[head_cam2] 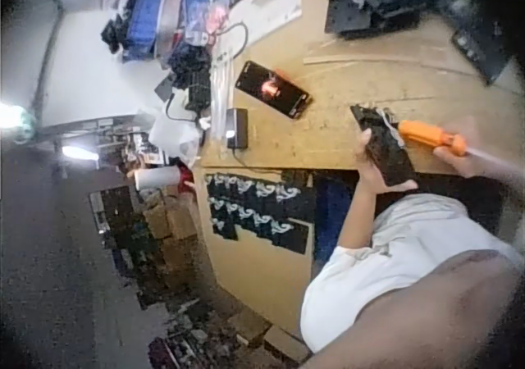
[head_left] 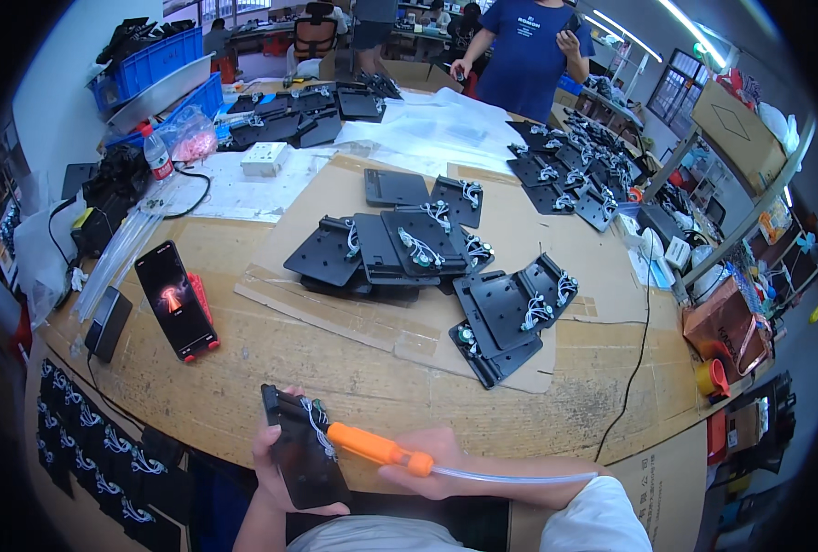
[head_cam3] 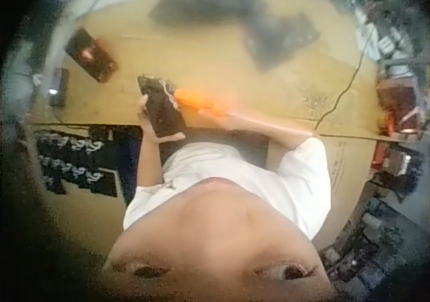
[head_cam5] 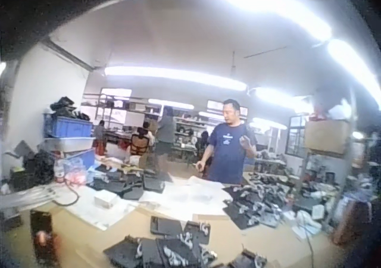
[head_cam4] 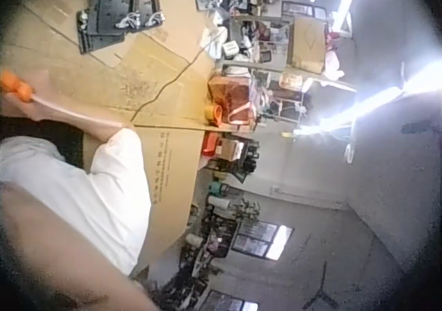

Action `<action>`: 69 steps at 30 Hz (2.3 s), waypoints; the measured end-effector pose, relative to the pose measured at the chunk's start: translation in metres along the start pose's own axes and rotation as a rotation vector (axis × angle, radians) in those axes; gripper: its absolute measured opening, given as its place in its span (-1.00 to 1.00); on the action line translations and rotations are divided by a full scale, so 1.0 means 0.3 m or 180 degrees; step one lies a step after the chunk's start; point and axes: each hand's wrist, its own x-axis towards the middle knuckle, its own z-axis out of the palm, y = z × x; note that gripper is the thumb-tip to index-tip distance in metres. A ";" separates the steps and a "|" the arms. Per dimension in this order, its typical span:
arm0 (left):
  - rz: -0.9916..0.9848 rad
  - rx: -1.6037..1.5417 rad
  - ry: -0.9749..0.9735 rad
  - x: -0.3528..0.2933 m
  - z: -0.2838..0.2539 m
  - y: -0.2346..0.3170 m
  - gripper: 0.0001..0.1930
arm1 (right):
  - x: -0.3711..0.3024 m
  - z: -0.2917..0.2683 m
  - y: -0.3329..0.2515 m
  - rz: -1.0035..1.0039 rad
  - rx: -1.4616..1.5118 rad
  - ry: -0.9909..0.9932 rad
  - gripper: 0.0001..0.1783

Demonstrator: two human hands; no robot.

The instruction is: The person uses a hot glue gun to apply adhesive to the internal wiring and components of black plastic electronic housings. They handle the units one by one, applying glue to specific areas, and then place the finished units onto a cardboard sheet on the table.

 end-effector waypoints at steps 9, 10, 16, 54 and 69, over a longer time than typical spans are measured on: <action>-0.0171 -0.0260 0.0551 0.004 0.017 0.033 0.34 | -0.041 0.002 0.112 0.1288 0.1165 0.0592 -0.72; -0.0216 -0.0280 0.0695 0.005 0.018 0.049 0.35 | -0.041 0.022 0.139 0.1158 0.1246 0.0728 -0.71; -0.1312 -0.0728 0.1928 0.038 0.037 0.167 0.17 | -0.038 0.008 0.160 0.1168 0.1605 0.0756 -0.62; 0.0285 0.0175 0.6209 -0.956 -1.382 0.903 -0.79 | 0.112 -0.006 0.141 -0.0806 0.0342 0.0766 -0.32; 0.0599 0.0198 0.6175 -0.885 -1.587 0.867 -0.67 | 0.156 0.071 0.188 -0.1344 -0.0916 0.1088 -0.38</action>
